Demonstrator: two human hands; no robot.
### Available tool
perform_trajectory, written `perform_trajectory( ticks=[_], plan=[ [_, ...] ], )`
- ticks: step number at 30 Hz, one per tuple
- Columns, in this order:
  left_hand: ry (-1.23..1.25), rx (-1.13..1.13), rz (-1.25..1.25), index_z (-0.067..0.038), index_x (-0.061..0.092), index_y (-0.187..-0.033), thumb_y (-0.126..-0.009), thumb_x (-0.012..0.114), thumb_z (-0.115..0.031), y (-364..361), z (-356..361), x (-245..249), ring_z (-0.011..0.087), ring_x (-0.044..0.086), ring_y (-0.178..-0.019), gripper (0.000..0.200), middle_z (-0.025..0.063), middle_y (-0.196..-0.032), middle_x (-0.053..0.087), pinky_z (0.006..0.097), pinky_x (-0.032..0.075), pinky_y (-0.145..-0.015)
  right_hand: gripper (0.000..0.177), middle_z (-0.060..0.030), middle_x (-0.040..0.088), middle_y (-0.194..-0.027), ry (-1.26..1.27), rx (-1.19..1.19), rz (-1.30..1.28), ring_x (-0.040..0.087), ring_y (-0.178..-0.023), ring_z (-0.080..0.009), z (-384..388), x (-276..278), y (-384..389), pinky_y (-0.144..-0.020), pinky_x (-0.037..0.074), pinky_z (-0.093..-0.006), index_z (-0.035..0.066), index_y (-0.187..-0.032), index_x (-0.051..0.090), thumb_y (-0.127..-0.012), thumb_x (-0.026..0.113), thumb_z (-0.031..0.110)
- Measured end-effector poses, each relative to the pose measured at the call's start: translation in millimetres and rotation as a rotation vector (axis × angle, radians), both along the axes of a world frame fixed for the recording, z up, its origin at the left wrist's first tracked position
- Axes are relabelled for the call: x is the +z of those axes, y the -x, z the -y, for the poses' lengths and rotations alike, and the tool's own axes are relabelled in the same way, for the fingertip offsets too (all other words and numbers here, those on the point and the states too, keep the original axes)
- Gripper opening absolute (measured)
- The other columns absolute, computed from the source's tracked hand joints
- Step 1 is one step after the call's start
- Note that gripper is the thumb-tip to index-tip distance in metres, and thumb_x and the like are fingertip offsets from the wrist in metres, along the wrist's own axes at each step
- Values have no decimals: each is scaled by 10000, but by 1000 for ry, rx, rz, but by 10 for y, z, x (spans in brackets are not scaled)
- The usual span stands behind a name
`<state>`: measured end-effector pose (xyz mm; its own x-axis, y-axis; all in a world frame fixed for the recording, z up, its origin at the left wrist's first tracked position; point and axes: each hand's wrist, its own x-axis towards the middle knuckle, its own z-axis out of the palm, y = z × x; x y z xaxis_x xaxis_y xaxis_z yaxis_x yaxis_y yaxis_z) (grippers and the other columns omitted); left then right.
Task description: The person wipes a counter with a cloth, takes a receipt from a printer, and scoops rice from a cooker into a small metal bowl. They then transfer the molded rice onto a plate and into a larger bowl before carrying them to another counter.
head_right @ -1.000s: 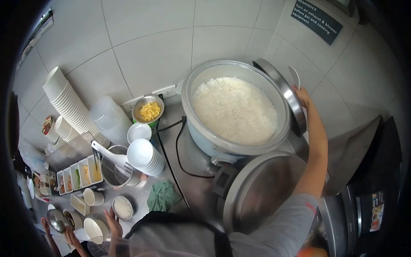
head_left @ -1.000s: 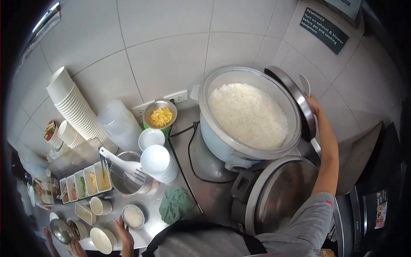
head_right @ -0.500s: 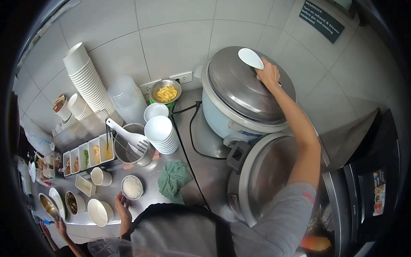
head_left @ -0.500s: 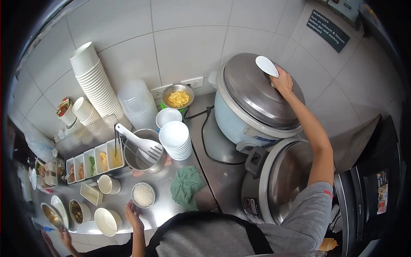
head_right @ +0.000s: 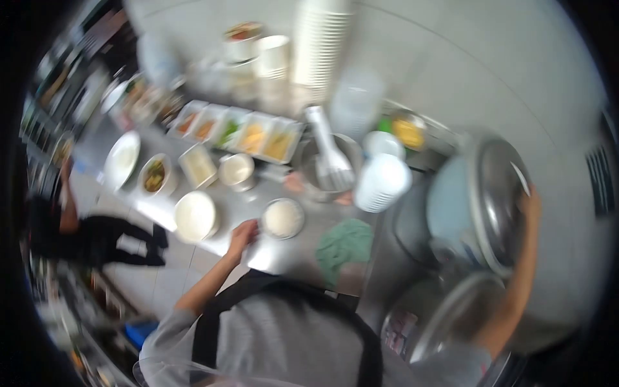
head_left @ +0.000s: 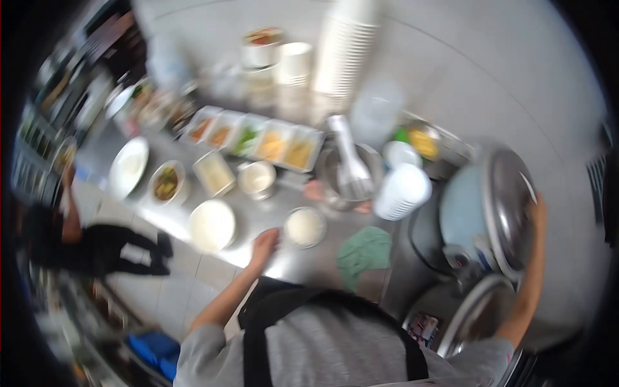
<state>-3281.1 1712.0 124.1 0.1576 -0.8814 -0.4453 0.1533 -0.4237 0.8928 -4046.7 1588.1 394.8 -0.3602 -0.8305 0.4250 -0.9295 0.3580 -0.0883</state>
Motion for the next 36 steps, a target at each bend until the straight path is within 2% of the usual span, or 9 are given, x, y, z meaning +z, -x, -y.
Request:
perform_trajectory(
  ticks=[4,9,12,15,18,21,23,27,36],
  plan=[
    [113,-192,-113,-49,505,-1146,-871,565,-198,-40,81,-99,122,588,-725,319,42,-858,586,252,493,-636,299,-124,611,-736,-231,53,-154,562,-628,-274,446,41,380,-586,442,-362,23,-971,589,-731,667,186],
    [86,-276,-176,-43,446,-1115,-833,604,-109,-74,181,-36,146,601,-733,331,59,-825,564,264,509,-635,315,12,505,-616,-355,656,600,442,-504,-52,426,453,-2582,-445,331,-212,3,-980,595,-718,680,155],
    [47,-278,-283,-58,413,-1093,-823,597,-78,-73,286,-186,143,601,-691,327,66,-807,564,261,508,-591,746,25,457,-569,-399,683,848,407,-486,-48,48,488,-4342,-432,302,-202,172,-1418,196,-796,604,117],
    [4,-272,-327,-50,415,-1077,-808,597,-53,-93,349,-172,171,613,-717,325,80,-820,573,279,512,-614,544,76,407,-668,-568,732,930,336,-524,-16,-48,-87,-4997,-441,262,-177,182,-1389,294,-881,467,99],
    [-10,-308,-364,-42,410,-1081,-800,599,-36,-73,382,-172,178,616,-731,339,88,-829,577,287,515,-630,421,-56,583,-892,-708,782,591,533,-730,-120,-348,-794,-5441,-627,404,-245,172,-1321,406,-905,456,213],
    [-5,-341,-370,-23,396,-1086,-819,576,-45,-91,367,-104,196,615,-770,323,115,-896,576,307,530,-692,373,-190,603,-1005,-403,709,639,617,-831,-302,-834,-1742,-5760,-786,450,-355,165,-1251,492,-900,457,287],
    [-17,-323,-404,-15,395,-1085,-814,575,-30,-85,388,-82,189,614,-741,325,106,-857,571,300,530,-656,387,-194,612,-950,-340,573,573,606,-794,-360,-1104,-1955,-5997,-716,469,-427,209,-1268,469,-899,450,322],
    [-23,-288,-464,-3,384,-1087,-814,569,-21,-70,355,-63,188,612,-720,330,107,-837,563,302,540,-640,452,-233,593,-749,-363,347,387,596,-726,-412,-1307,-2126,-6263,-600,470,-489,271,-1313,389,-879,472,365],
    [8,-295,-462,-1,377,-1059,-800,544,7,-20,389,-187,227,610,-774,309,117,-853,547,362,535,-740,455,-226,617,-876,-537,411,382,605,-813,-377,-1122,-2006,-6235,-692,477,-456,132,-1280,441,-872,492,328]
  ],
)
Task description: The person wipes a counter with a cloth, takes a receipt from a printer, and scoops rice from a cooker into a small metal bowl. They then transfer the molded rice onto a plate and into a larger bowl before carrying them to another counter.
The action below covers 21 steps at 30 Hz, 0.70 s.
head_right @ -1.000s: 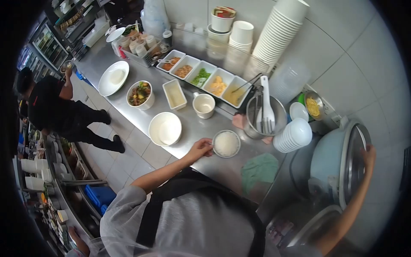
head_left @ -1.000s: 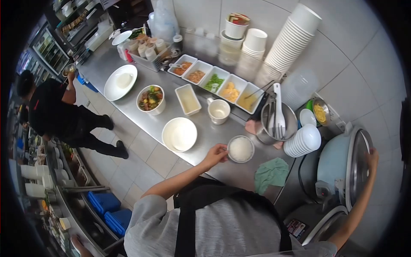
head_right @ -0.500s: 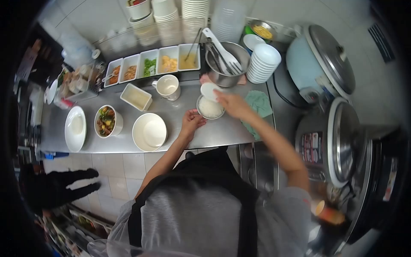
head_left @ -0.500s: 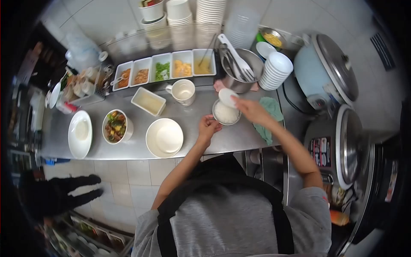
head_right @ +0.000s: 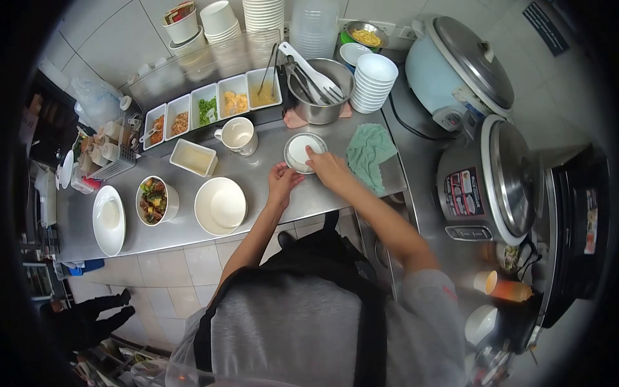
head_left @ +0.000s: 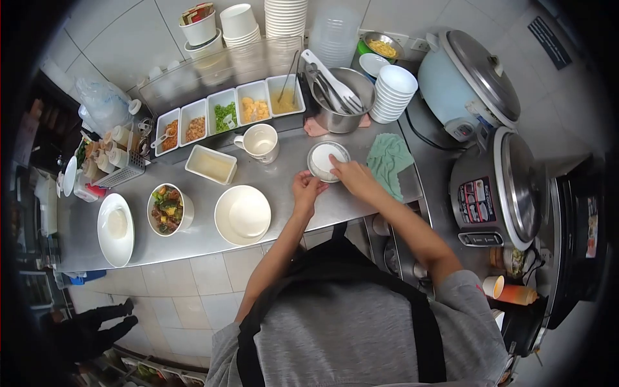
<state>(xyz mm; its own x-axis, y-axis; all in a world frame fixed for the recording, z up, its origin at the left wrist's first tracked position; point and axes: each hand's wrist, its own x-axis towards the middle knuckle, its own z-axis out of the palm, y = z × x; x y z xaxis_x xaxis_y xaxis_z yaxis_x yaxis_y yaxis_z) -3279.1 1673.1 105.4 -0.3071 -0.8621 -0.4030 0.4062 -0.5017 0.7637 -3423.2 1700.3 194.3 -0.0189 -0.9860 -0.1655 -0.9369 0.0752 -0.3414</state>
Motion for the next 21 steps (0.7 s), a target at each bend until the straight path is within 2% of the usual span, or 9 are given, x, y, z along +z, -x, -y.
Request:
perform_trajectory(
  ticks=[3,6,7,10,11,14,16,19,21],
  plan=[
    [-18,52,-136,-6,357,-1038,-815,564,-35,100,-136,-66,241,608,-793,306,131,-908,528,379,528,-766,416,-209,604,-990,-60,269,360,584,-911,-366,252,39,374,-778,457,-407,122,-1243,489,-874,491,312],
    [-172,-148,-145,-29,336,-1036,-833,585,-101,-62,-288,145,252,605,-822,329,137,-978,490,411,516,-796,396,-198,576,-1067,91,188,358,561,-972,-356,97,258,362,-824,433,-366,119,-1216,512,-872,485,313],
    [-167,-162,-10,-56,328,-1097,-865,561,-167,-117,-257,164,244,600,-816,347,132,-1020,455,420,522,-754,396,-198,590,-1026,66,61,375,573,-934,-364,-17,370,344,-794,444,-397,147,-1231,502,-881,470,329],
    [33,-87,189,-76,336,-1142,-880,537,-182,-182,-26,74,232,595,-795,347,116,-987,465,411,525,-701,404,-216,600,-955,43,-156,257,574,-900,-385,-243,137,188,-761,452,-434,167,-1249,482,-884,464,337],
    [76,-75,165,-62,338,-1166,-883,516,-166,-179,86,-71,210,590,-725,350,110,-930,495,367,529,-614,407,-225,600,-925,50,-185,211,575,-874,-395,-297,98,78,-742,453,-447,173,-1254,476,-883,466,339],
    [126,-125,189,-21,349,-1139,-869,517,-112,-157,200,-57,176,588,-646,331,122,-883,519,313,535,-534,414,-246,596,-863,61,-256,105,576,-817,-421,-335,0,-204,-699,449,-483,188,-1264,465,-877,480,336],
    [129,-110,205,-17,342,-1141,-866,499,-98,-121,210,9,185,586,-631,327,120,-853,534,317,537,-542,413,-252,589,-859,68,-293,91,571,-806,-432,-287,-76,-265,-692,435,-501,195,-1262,470,-870,502,320],
    [128,-76,206,-11,320,-1143,-861,492,-79,-123,181,-26,205,597,-661,337,121,-831,540,338,545,-592,401,-190,604,-681,329,-64,151,595,-583,-341,-136,-559,36,-530,445,-435,189,-1277,468,-894,482,307],
    [96,-56,129,-12,292,-1155,-857,500,-65,-91,123,-71,224,605,-700,367,134,-864,524,359,551,-635,399,-86,525,-580,-95,-129,615,509,-473,-205,-5,-223,257,-443,396,-341,186,-1291,457,-909,469,303]
  ],
)
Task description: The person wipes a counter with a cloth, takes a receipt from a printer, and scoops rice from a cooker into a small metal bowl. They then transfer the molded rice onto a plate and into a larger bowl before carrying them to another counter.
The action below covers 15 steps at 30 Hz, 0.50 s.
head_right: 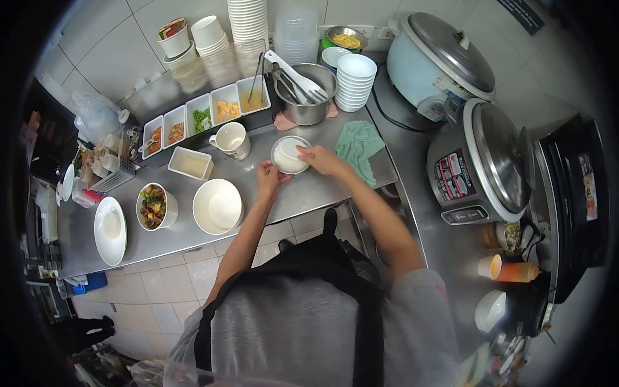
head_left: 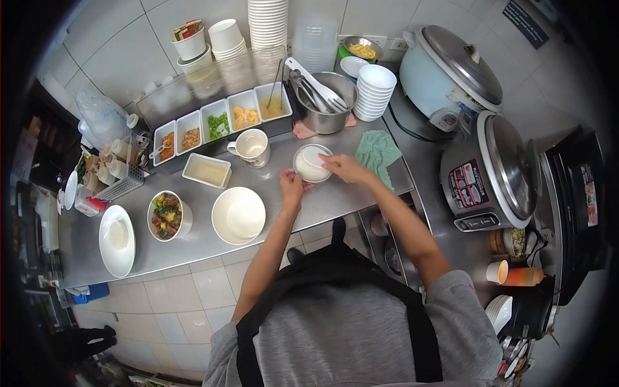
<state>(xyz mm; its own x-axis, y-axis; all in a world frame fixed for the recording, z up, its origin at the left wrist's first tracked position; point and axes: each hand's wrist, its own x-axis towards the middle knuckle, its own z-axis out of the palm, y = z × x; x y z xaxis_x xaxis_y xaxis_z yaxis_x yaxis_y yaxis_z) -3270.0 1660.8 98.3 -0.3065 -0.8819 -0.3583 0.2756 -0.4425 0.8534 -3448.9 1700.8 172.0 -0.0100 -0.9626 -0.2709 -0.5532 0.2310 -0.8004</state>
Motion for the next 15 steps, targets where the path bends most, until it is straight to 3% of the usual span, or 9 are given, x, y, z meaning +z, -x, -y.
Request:
perform_trajectory(
  ticks=[1,2,5,6,8,11,15],
  plan=[
    [-40,10,-67,-15,272,-1166,-853,506,-56,-10,-100,-28,236,606,-719,393,145,-902,508,370,552,-655,398,-34,485,-529,-194,25,238,467,-417,-137,22,251,43,-400,371,-294,185,-1297,451,-917,462,301],
    [-77,26,-137,-18,253,-1177,-850,513,-48,-20,-170,-32,248,607,-739,419,157,-939,492,381,554,-675,393,62,320,-523,-228,-74,405,287,-409,-20,-69,475,-33,-365,253,-188,201,-1307,436,-927,452,300],
    [-277,-103,-238,-36,221,-1185,-860,520,-62,-226,-489,351,282,599,-827,443,180,-1017,452,413,537,-744,405,-33,480,-520,-175,-153,304,491,-440,-140,-249,533,49,-417,388,-282,231,-1303,440,-912,460,335],
    [-275,-63,-221,-55,285,-1144,-884,518,-114,-266,-489,273,332,584,-871,354,195,-1090,410,453,517,-777,410,-74,525,-571,83,-134,137,530,-495,-201,-289,295,36,-459,412,-317,221,-1301,440,-908,460,336],
    [-192,-18,-183,-61,292,-1139,-883,519,-114,-299,-359,133,319,583,-871,346,182,-1062,431,451,514,-785,419,-155,617,-674,591,-97,-205,607,-603,-324,-341,-383,18,-543,459,-387,201,-1296,441,-901,460,339],
    [-126,-7,-129,-59,305,-1114,-880,504,-91,-259,-196,169,284,589,-828,309,157,-994,466,425,528,-764,431,-217,614,-868,361,-171,-300,583,-793,-423,-353,-152,-370,-679,455,-460,176,-1282,444,-884,468,341],
    [-127,-2,-94,-49,305,-1096,-875,489,-68,-207,-129,171,266,592,-789,288,151,-947,480,408,539,-735,414,-212,616,-896,80,-142,-497,584,-777,-417,-257,92,-624,-680,452,-479,173,-1253,471,-873,482,338]
  ],
)
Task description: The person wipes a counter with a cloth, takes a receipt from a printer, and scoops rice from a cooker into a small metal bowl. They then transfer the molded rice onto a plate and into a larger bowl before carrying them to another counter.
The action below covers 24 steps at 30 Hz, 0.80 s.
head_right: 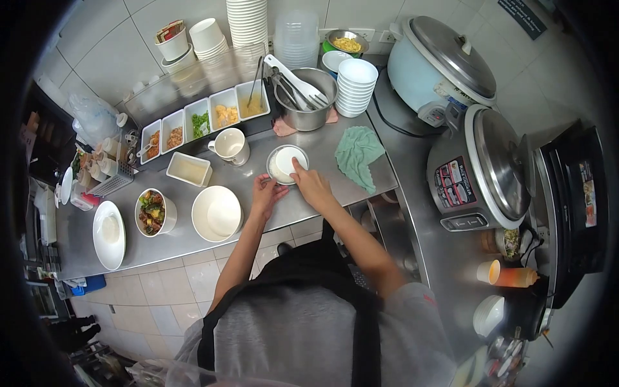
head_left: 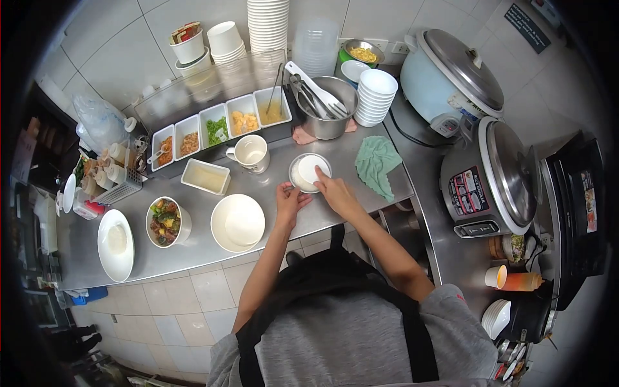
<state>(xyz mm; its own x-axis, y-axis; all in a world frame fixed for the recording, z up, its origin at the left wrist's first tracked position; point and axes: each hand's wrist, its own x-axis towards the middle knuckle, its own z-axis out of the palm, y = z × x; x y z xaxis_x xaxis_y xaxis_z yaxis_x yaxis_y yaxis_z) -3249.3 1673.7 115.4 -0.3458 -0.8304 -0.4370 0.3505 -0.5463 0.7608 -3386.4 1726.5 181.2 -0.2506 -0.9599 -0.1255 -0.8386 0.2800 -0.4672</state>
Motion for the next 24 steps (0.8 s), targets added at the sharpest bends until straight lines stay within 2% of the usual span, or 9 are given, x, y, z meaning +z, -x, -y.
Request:
perform_trajectory(
  ticks=[3,5,6,7,9,12,15,19,24],
  plan=[
    [13,14,13,-42,301,-1086,-872,483,-56,6,16,-52,260,590,-769,281,149,-925,489,412,539,-735,450,-223,613,-880,5,33,12,577,-783,-428,73,-39,39,-671,455,-481,171,-1282,442,-866,499,332],
    [36,52,8,-39,296,-1080,-873,487,-60,15,51,-89,266,591,-778,283,149,-913,493,419,536,-745,483,-211,618,-825,285,255,158,597,-729,-396,258,-429,239,-642,457,-476,168,-1311,408,-867,507,331],
    [35,95,-6,-37,293,-1078,-875,492,-67,38,57,-126,274,594,-792,286,149,-907,494,422,534,-752,501,-205,621,-797,427,371,224,607,-702,-380,333,-258,264,-627,458,-473,166,-1326,390,-868,512,330],
    [30,141,-18,-36,291,-1076,-876,497,-74,47,44,-168,282,597,-806,290,149,-902,495,426,532,-759,500,-191,636,-821,-39,261,521,613,-701,-289,344,-44,393,-656,465,-421,149,-1324,398,-873,519,327],
    [-36,54,-148,-39,286,-1074,-880,512,-105,40,-161,-86,309,595,-855,305,152,-913,485,434,526,-772,474,-181,639,-912,-194,-13,830,596,-752,-242,301,161,457,-715,459,-372,140,-1302,426,-877,515,330],
    [-119,31,-178,-59,282,-1077,-888,526,-151,-14,-397,102,358,583,-921,322,161,-960,460,449,518,-787,481,-196,636,-937,-39,-70,757,620,-784,-286,160,131,503,-728,460,-354,137,-1303,419,-878,505,345],
    [-34,88,-86,-74,300,-1072,-899,504,-151,-95,-272,-18,323,590,-885,278,145,-989,452,438,529,-757,475,-216,631,-820,524,228,249,604,-722,-403,35,-394,395,-643,466,-447,161,-1309,412,-879,486,349],
    [40,19,47,-79,336,-1044,-905,492,-173,-95,-118,-73,266,593,-865,229,107,-969,462,405,540,-709,451,-217,618,-837,90,41,73,593,-747,-414,54,-94,-30,-671,460,-496,212,-1293,427,-867,492,345],
    [44,15,170,-82,366,-1025,-890,495,-147,-56,-101,-10,211,590,-821,198,84,-934,487,360,542,-625,470,-195,625,-865,-13,129,-32,597,-795,-396,119,-33,-29,-695,469,-466,214,-1305,412,-864,502,350]
  ],
)
